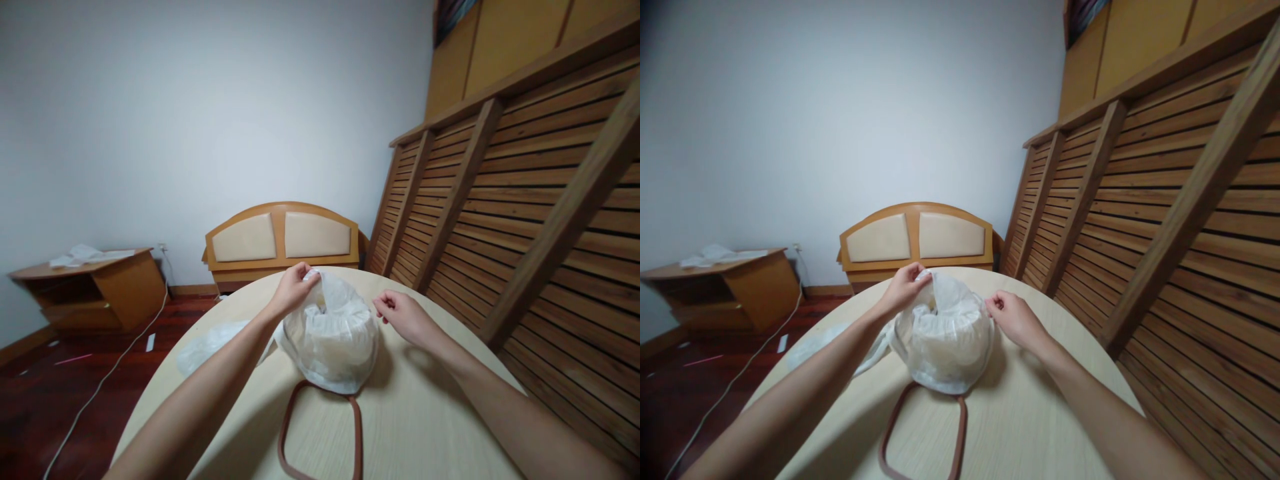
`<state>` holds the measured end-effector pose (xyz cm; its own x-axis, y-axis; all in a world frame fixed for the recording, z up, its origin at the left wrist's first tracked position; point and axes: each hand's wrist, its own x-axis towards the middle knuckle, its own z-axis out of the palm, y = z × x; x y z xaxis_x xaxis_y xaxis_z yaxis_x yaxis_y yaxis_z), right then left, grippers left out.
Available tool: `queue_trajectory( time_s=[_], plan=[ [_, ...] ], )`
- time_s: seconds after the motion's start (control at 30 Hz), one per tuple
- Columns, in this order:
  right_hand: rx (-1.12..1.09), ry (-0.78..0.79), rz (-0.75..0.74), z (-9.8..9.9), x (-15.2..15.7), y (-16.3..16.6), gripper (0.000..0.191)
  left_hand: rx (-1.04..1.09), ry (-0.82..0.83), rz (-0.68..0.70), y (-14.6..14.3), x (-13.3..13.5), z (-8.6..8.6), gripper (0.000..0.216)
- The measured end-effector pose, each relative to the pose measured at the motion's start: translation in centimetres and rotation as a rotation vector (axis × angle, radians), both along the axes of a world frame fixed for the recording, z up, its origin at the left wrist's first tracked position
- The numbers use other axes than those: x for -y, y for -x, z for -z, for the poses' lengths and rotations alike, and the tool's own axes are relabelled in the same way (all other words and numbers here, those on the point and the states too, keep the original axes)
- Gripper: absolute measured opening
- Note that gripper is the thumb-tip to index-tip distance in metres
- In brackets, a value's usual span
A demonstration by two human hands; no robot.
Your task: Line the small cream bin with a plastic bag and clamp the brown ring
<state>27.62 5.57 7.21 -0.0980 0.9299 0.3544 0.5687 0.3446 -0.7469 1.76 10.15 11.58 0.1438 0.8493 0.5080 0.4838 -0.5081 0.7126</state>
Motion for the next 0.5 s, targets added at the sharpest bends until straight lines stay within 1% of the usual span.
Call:
queue_trajectory(
  time_s=[0.07, 0.17, 0.23, 0.27, 0.33, 0.37, 0.4, 0.5],
  plan=[
    [-0.017, -0.022, 0.029, -0.1, -0.9, 0.1, 0.035, -0.061, -0.028, -0.076, -0.6, -0.9, -0.3, 0.02],
    [-0.049, -0.014, -0.024, -0.5, -1.5, 0.9, 0.038, -0.182, -0.025, -0.102, -1.2, -1.5, -0.3, 0.025],
    [-0.015, -0.026, -0.048, -1.0, -1.3, 1.7, 0.04, -0.267, -0.039, -0.123, -1.3, -1.4, -0.2, 0.029],
    [0.029, -0.048, -0.054, -1.3, -1.2, 2.0, 0.037, -0.303, -0.049, -0.135, -1.3, -1.3, -0.3, 0.03],
    [0.142, -0.099, -0.051, -1.8, -1.1, 2.4, 0.024, -0.359, -0.064, -0.152, -1.1, -1.1, -0.5, 0.029],
    [0.183, -0.121, -0.045, -2.0, -1.2, 2.5, 0.019, -0.378, -0.069, -0.155, -1.0, -1.1, -0.6, 0.028],
    [0.195, -0.139, -0.027, -2.1, -1.5, 2.5, 0.018, -0.394, -0.073, -0.163, -0.8, -1.1, -0.7, 0.027],
    [0.124, -0.17, 0.084, -2.1, -2.8, 1.7, 0.018, -0.413, -0.053, -0.223, 0.1, -1.4, -0.7, 0.024]
  ],
)
